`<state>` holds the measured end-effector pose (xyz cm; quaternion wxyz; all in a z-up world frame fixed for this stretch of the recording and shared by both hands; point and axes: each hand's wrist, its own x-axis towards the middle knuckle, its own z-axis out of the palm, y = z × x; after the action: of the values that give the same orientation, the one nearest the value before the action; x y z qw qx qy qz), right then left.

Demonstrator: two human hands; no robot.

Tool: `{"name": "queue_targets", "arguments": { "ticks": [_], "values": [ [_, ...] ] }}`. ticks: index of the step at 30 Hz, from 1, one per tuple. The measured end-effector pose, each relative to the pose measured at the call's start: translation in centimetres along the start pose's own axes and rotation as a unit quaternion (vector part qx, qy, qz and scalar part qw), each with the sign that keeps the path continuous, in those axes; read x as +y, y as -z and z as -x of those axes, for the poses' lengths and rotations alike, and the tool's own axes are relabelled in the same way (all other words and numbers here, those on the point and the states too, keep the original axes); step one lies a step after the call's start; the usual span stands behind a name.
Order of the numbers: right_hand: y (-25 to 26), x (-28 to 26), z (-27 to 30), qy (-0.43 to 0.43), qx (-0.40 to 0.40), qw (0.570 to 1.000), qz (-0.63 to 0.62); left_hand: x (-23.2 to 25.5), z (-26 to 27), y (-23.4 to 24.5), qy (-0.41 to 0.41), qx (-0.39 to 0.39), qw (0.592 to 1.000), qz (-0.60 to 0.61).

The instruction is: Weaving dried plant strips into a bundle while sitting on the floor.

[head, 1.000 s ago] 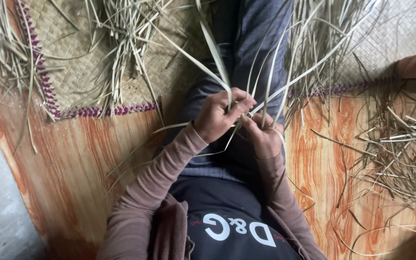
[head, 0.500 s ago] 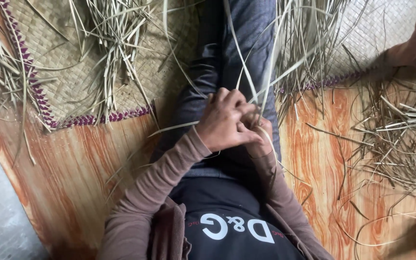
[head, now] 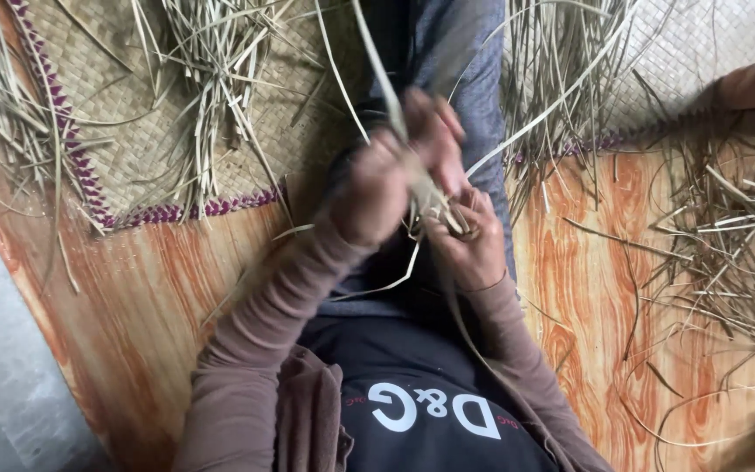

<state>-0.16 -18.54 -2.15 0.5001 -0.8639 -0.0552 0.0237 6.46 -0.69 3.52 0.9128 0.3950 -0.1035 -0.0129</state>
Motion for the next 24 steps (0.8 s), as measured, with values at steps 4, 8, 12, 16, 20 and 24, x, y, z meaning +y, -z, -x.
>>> {"name": "queue_targets", "arguments": {
  "ticks": [4, 8, 12, 16, 20, 24],
  "values": [
    [1.8, -3.1, -1.3, -0.011, -0.1, 0.995, 0.023, 6.9, -1.9, 2.5, 0.047, 0.007, 0.984, 0.17],
    [2.6, -2.2, -1.5, -0.128, -0.13, 0.977, -0.112, 6.2, -3.2, 4.8, -0.007, -0.007, 0.981, 0.194],
    [2.3, -1.3, -1.3, -0.257, -0.144, 0.932, -0.212, 0.1, -0.7, 5.6, 0.112, -0.146, 0.957, 0.224],
    [2.3, -1.2, -1.8, -0.253, -0.148, 0.937, -0.189, -1.0, 1.4, 3.0, 0.015, -0.304, 0.884, -0.356],
    [1.9, -4.9, -2.5, -0.258, -0.134, 0.953, -0.088, -0.4, 3.0, 3.0, 0.075, -0.323, 0.842, -0.426],
    [1.3, -1.6, -2.6, -0.159, -0.139, 0.97, -0.119, -2.6, 3.7, 0.9, -0.039, -0.209, 0.862, -0.46]
  ]
}}
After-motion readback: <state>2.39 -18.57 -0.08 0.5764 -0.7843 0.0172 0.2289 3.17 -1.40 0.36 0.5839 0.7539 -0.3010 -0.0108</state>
